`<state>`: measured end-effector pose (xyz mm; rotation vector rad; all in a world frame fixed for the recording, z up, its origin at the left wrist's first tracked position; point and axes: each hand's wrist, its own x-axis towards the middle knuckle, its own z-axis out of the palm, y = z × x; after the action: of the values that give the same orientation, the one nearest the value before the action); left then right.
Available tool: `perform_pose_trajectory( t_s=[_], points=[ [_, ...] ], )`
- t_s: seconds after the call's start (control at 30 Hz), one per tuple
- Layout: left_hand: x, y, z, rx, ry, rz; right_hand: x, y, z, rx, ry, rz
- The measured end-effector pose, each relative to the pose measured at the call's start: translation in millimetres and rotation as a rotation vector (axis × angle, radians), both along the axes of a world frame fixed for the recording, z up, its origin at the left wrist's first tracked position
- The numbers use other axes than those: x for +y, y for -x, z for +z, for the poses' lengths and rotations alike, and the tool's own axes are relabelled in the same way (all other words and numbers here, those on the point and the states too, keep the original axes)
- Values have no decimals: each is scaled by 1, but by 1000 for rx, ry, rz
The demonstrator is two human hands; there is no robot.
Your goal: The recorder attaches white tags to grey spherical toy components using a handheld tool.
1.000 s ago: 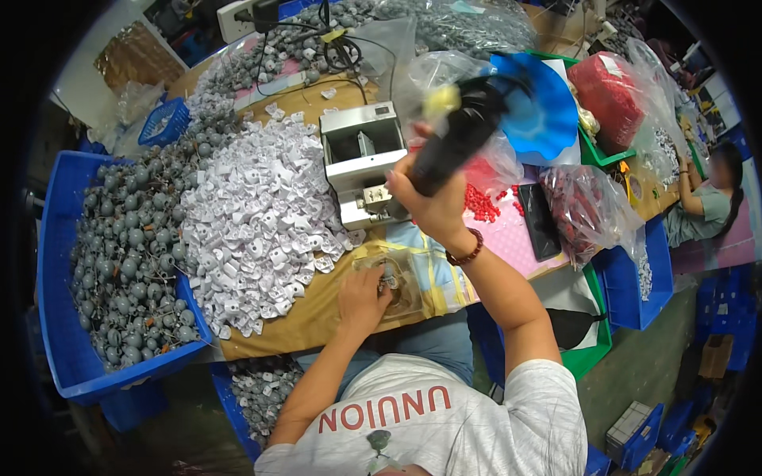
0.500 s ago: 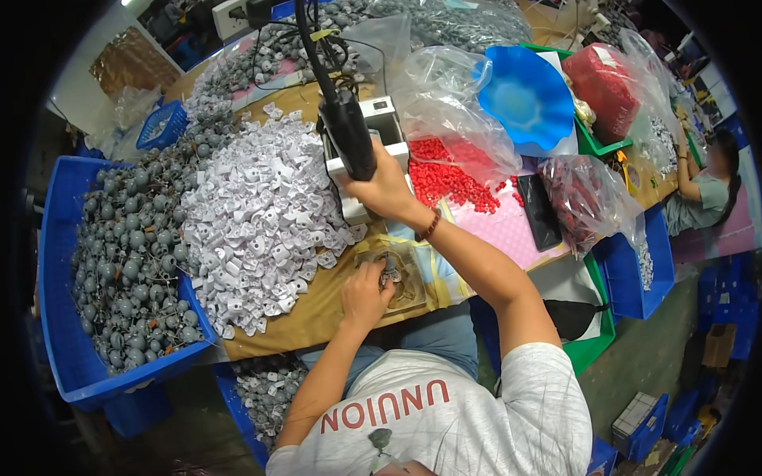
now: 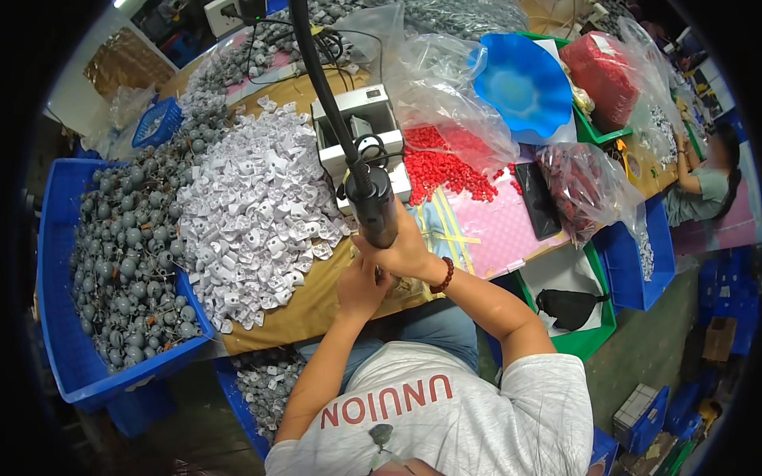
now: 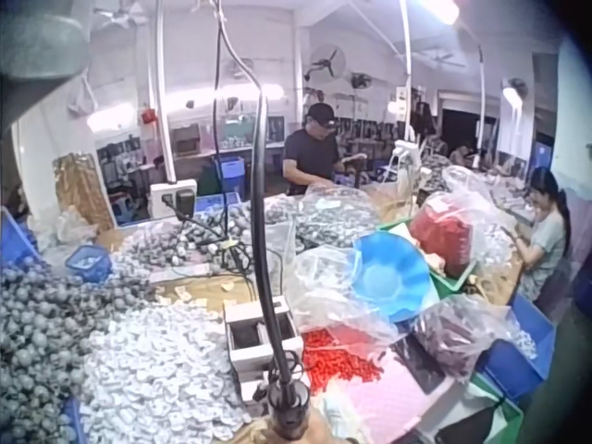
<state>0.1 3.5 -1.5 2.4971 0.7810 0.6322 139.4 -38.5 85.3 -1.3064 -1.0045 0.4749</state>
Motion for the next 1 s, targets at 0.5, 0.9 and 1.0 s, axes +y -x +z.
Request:
perform_pose_trajectory(
  t_s=[0.5, 0.9, 1.0],
  points=[
    [5, 1, -7, 35, 142, -51, -20, 6, -52, -190, -74, 179],
    [7, 0, 2, 87, 199, -86, -20, 6, -50, -205, -167, 166],
    [5, 0, 9, 217, 261, -45, -18, 8, -37, -151, -65, 89]
  ],
)
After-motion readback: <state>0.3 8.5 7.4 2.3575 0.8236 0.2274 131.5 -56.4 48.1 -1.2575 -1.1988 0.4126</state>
